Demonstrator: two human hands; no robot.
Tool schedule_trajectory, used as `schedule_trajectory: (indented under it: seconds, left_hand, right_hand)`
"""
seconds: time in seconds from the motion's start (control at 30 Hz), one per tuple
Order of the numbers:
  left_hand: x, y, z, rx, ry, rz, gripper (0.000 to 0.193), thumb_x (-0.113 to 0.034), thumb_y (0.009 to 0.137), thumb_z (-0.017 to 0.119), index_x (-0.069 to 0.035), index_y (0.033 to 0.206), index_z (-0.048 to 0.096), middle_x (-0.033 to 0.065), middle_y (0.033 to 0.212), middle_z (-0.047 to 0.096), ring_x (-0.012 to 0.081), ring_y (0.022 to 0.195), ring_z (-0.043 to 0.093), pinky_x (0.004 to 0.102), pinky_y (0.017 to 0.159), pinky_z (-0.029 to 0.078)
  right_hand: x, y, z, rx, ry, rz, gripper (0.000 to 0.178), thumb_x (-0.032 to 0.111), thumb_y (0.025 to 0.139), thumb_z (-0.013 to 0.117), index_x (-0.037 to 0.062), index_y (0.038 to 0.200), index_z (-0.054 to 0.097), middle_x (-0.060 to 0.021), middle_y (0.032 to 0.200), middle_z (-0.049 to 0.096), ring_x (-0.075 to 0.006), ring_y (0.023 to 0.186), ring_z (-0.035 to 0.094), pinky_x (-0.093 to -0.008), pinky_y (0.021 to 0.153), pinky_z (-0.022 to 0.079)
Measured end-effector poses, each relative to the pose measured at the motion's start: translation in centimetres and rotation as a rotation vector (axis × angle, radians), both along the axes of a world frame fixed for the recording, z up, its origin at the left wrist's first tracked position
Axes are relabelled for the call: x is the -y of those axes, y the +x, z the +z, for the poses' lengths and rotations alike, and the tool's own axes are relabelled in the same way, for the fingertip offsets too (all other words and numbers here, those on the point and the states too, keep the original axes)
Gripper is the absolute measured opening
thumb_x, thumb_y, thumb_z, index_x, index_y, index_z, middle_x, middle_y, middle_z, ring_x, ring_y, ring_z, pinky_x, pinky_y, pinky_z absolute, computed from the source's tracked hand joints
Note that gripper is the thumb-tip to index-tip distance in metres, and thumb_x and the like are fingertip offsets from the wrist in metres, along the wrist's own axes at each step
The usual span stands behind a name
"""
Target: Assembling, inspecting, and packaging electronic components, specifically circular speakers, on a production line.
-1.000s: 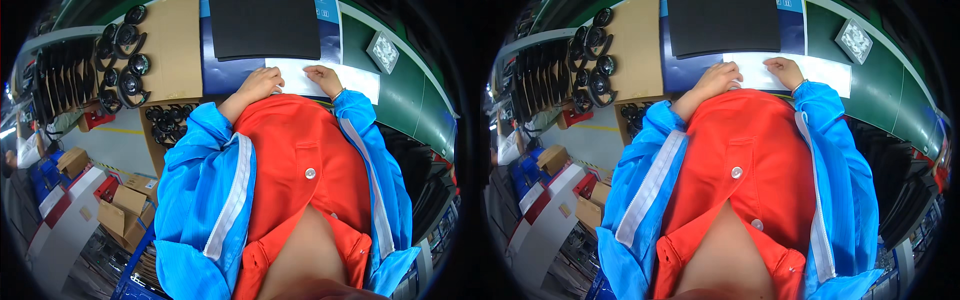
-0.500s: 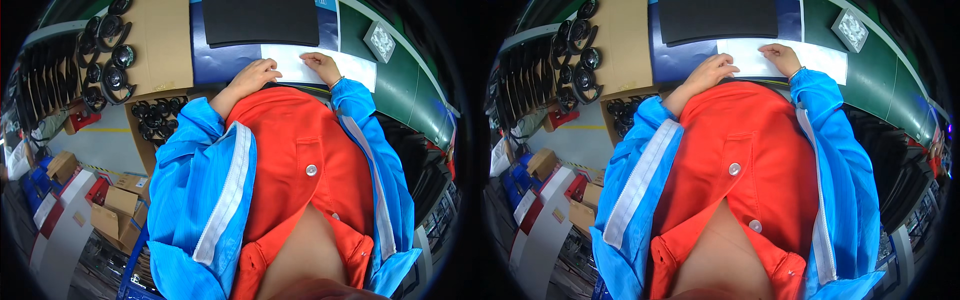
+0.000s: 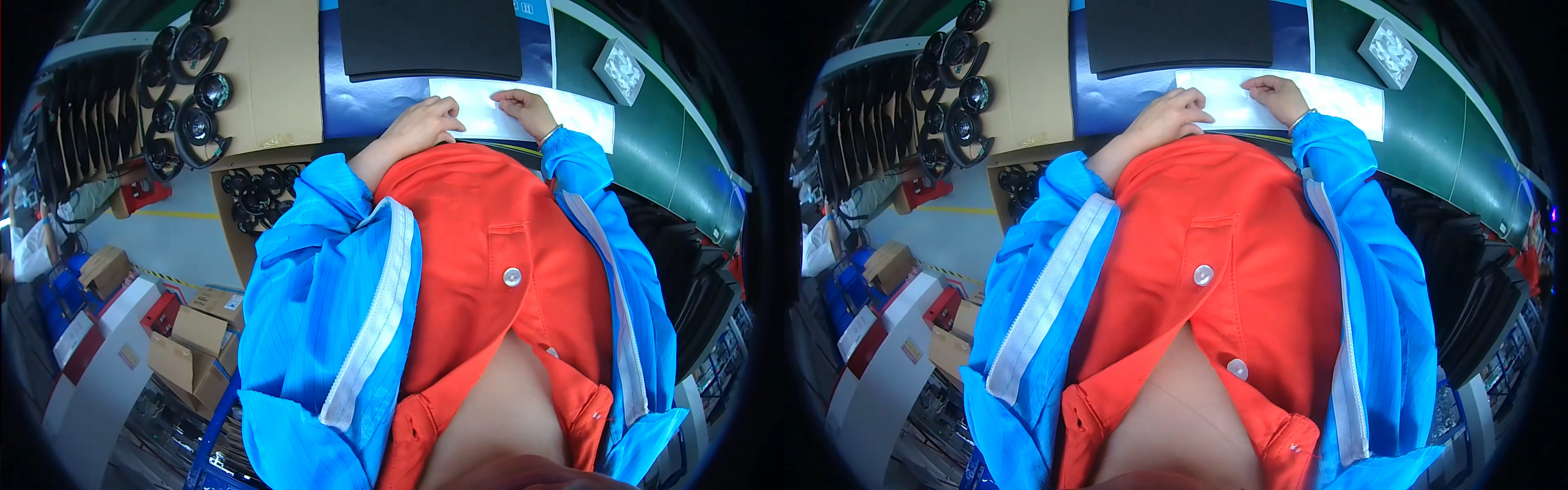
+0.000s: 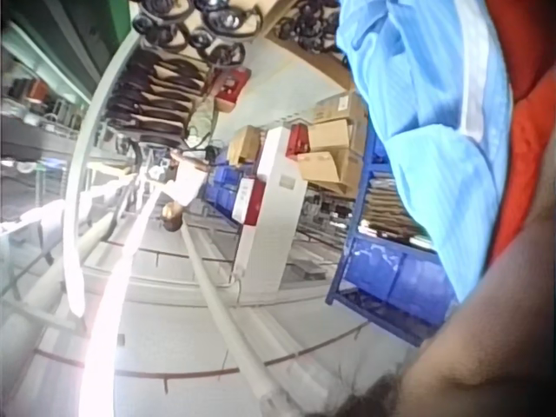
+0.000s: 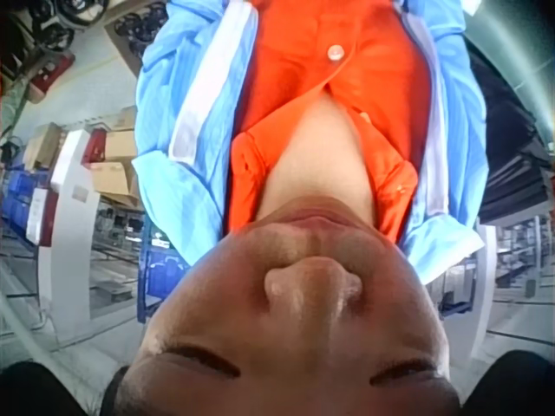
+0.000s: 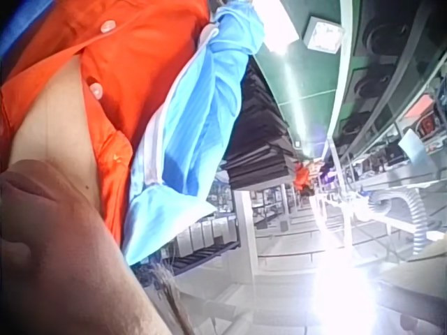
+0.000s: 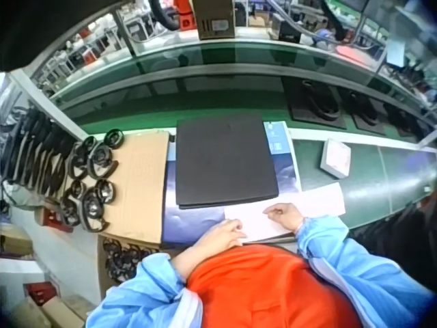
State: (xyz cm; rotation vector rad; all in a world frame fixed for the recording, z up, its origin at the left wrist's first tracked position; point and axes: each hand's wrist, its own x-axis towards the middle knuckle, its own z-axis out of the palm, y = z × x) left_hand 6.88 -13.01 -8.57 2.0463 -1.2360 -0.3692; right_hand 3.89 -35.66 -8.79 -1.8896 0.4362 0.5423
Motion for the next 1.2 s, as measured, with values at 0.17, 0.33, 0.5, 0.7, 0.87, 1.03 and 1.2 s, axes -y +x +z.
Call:
schedule_trajectory:
  seconds: [0.17,0.33,0.5,0.7,0.87,1.03,1.2]
  left_hand:
    - [-0.1,0.2,0.3,-0.138,0.118,0.121,0.038,-0.012,0.057,0.067,-0.006,0.088,0.046,0.0071,0.083,0.048,0.0228,0.081,0.049,0.0325,0.069,0.042]
    - [1.5,-0.1,2.1,-0.666,-0.165,0.426,0.045,-0.006,0.065,0.061,-0.005,0.106,0.04,0.0131,0.103,0.049,0.024,0.097,0.05,0.0315,0.079,0.042]
    - [2.7,-0.5,3.8,-0.745,-0.187,0.382,0.056,-0.002,0.068,0.049,-0.007,0.121,0.031,0.0174,0.115,0.043,0.0267,0.106,0.044,0.0343,0.085,0.039]
    - [3.1,-0.9,5.4,-0.575,0.009,0.323,0.059,-0.005,0.069,0.05,-0.006,0.124,0.027,0.0149,0.123,0.035,0.0285,0.113,0.035,0.0345,0.091,0.031]
    - [3.1,-0.8,5.7,-0.703,-0.032,0.321,0.06,-0.008,0.071,0.053,-0.004,0.124,0.026,0.0143,0.125,0.033,0.0279,0.115,0.033,0.0336,0.093,0.029]
    - [1.9,0.0,7.4,-1.073,-0.427,0.439,0.05,-0.001,0.069,0.055,-0.002,0.116,0.036,0.0116,0.121,0.037,0.0233,0.113,0.034,0.0337,0.091,0.032]
    - [-7.8,3.6,7.1,-0.375,-0.537,1.106,0.05,0.003,0.06,0.062,-0.009,0.105,0.044,0.0086,0.102,0.045,0.0223,0.097,0.043,0.0313,0.081,0.038]
  right_hand:
    - [0.2,-0.1,-0.5,0.022,0.019,-0.005,0.019,0.011,0.074,0.054,0.0064,0.091,0.061,-0.0024,0.08,0.059,-0.0081,0.072,0.051,-0.0198,0.07,0.04]
    - [-1.6,-0.5,1.5,0.128,0.172,0.07,0.02,0.015,0.074,0.058,0.0017,0.089,0.06,-0.006,0.08,0.059,-0.0104,0.073,0.054,-0.0213,0.07,0.042]
    - [-3.7,0.1,3.2,0.216,0.121,-0.017,0.022,0.016,0.074,0.058,-0.0016,0.087,0.059,-0.009,0.08,0.06,-0.0136,0.075,0.056,-0.0235,0.069,0.043]
    - [-3.1,0.5,3.4,0.251,0.096,-0.059,0.021,0.015,0.075,0.053,-0.0025,0.085,0.058,-0.009,0.073,0.061,-0.015,0.07,0.058,-0.0233,0.066,0.043]
    - [-3.1,0.9,4.3,0.217,0.107,-0.039,0.019,0.015,0.073,0.053,-0.0014,0.081,0.059,-0.0081,0.071,0.06,-0.0137,0.069,0.057,-0.0227,0.063,0.043]
    - [-1.2,2.0,4.5,0.372,0.052,0.018,0.016,0.013,0.072,0.054,0.0,0.079,0.059,-0.0065,0.066,0.058,-0.0136,0.064,0.056,-0.0226,0.061,0.043]
    - [14.8,3.3,2.1,0.381,-0.749,-0.264,0.03,0.029,0.075,0.053,0.0046,0.092,0.058,-0.0117,0.086,0.06,-0.0215,0.078,0.057,-0.0295,0.071,0.042]
